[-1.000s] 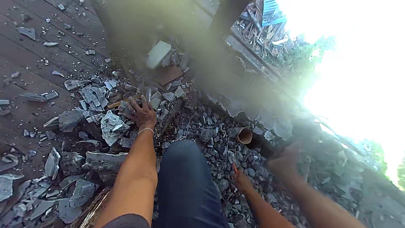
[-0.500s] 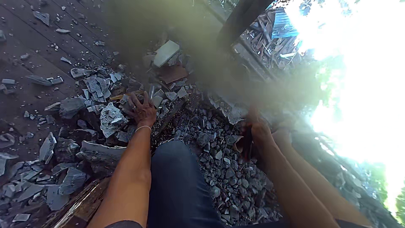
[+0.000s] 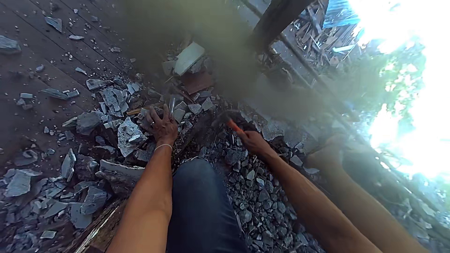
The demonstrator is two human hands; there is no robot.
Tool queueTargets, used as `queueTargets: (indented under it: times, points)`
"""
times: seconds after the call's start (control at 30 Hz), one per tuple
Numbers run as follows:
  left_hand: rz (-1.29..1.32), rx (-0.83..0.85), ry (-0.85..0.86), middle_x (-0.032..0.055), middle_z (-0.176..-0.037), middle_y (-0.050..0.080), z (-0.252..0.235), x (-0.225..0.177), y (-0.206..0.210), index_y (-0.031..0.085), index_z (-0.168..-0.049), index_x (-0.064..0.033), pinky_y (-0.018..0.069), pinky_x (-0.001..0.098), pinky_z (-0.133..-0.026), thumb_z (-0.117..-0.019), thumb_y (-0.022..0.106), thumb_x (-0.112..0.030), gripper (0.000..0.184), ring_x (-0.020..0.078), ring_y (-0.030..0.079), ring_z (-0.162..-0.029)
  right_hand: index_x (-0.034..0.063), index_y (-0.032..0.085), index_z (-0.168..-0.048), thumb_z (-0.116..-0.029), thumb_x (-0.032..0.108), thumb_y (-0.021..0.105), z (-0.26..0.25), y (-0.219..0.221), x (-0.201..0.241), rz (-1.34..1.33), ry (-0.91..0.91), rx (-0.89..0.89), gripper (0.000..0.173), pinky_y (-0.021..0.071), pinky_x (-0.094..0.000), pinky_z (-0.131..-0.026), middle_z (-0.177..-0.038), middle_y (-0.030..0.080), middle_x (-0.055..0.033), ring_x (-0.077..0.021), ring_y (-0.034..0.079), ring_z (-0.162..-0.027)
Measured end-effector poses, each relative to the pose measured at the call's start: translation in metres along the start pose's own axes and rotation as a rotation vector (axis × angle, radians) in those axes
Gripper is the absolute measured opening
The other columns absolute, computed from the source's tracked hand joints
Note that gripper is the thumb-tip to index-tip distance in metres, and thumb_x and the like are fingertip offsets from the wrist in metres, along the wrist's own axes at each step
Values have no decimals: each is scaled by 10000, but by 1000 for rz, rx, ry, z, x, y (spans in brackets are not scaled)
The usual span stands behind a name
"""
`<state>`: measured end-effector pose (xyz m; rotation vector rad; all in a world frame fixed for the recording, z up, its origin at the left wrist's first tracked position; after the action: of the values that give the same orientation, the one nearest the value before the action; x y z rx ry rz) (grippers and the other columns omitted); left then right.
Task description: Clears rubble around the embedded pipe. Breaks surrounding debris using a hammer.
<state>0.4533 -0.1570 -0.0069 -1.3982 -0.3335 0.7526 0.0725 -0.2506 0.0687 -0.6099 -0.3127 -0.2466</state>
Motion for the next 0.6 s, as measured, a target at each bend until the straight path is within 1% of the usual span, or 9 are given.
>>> queueTargets:
  times: [0.13, 0.2, 0.27, 0.3, 0.33, 0.4, 0.47, 0.53, 0.6]
  points:
    - [-7, -8, 11, 161, -1721, 142, -2, -1, 1, 312, -1617, -381, 126, 812, -1130, -1083, 254, -541, 561, 473, 111, -1565, 67, 617, -974, -1077, 627, 283, 25, -88, 25, -471, -92, -507, 659, 539, -436, -498, -647, 560, -79, -212, 563, -503]
    - [-4, -8, 4, 173, -1716, 146, -1, -3, -1, 323, -1615, -367, 130, 811, -1127, -1086, 275, -522, 554, 481, 118, -1560, 112, 574, -1023, -1081, 624, 276, 20, -89, 18, -582, -111, -685, 595, 517, -414, -456, -623, 508, -56, -193, 529, -467]
    - [-21, -16, -4, 162, -1718, 156, -1, -2, -2, 320, -1615, -386, 138, 808, -1128, -1083, 270, -540, 556, 470, 125, -1563, 20, 584, -1179, -1115, 445, 273, 0, -49, 1, -256, -118, -598, 530, 557, -532, -563, -728, 602, -170, -319, 627, -601]
    - [-24, -14, -10, 152, -1722, 143, -3, -1, -1, 308, -1617, -399, 131, 808, -1130, -1081, 259, -553, 560, 462, 112, -1568, 5, 604, -1265, -1106, 434, 336, -12, -23, -6, -87, -98, -390, 530, 575, -602, -696, -850, 670, -216, -378, 683, -747]
    - [-16, -18, -13, 145, -1724, 142, -4, -1, -1, 311, -1616, -400, 119, 809, -1132, -1081, 262, -554, 559, 455, 107, -1571, 12, 638, -1194, -1082, 527, 385, -19, 1, -13, 44, -32, -150, 585, 552, -621, -799, -936, 684, -219, -386, 689, -868]
    - [-2, -9, -10, 131, -1726, 142, -6, -1, 0, 315, -1614, -399, 101, 810, -1139, -1084, 271, -547, 552, 450, 100, -1573, 48, 677, -1016, -1027, 643, 431, -20, 24, -11, 165, 19, 110, 644, 540, -599, -760, -894, 661, -168, -339, 668, -837]
    - [6, 32, 0, 151, -1727, 121, 2, 0, 1, 293, -1625, -380, 99, 826, -1132, -1088, 264, -541, 561, 473, 93, -1569, 58, 685, -960, -1039, 634, 418, -3, 14, 3, 69, 1, 63, 640, 536, -541, -718, -807, 636, -129, -284, 644, -747]
    - [4, 18, 1, 159, -1724, 132, -4, 1, 0, 297, -1624, -376, 107, 830, -1126, -1086, 260, -546, 565, 478, 101, -1566, 35, 684, -998, -1067, 607, 366, 8, -27, 23, -124, 1, -159, 658, 551, -538, -692, -771, 639, -139, -290, 644, -696]
    - [-6, 18, 2, 168, -1720, 144, -2, -1, 1, 306, -1623, -374, 109, 832, -1121, -1087, 258, -539, 563, 487, 107, -1563, 54, 641, -1007, -1068, 635, 307, 22, -61, 25, -352, -1, -452, 673, 563, -490, -547, -668, 599, -110, -262, 611, -542]
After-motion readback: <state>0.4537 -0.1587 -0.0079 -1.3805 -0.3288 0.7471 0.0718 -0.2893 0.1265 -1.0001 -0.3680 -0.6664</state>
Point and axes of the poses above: each hand's wrist, its own z-axis away from the middle knuckle, its own y-axis out of the palm, x = y × z, the point moved 8 cm from there along -z, towards the middle knuckle
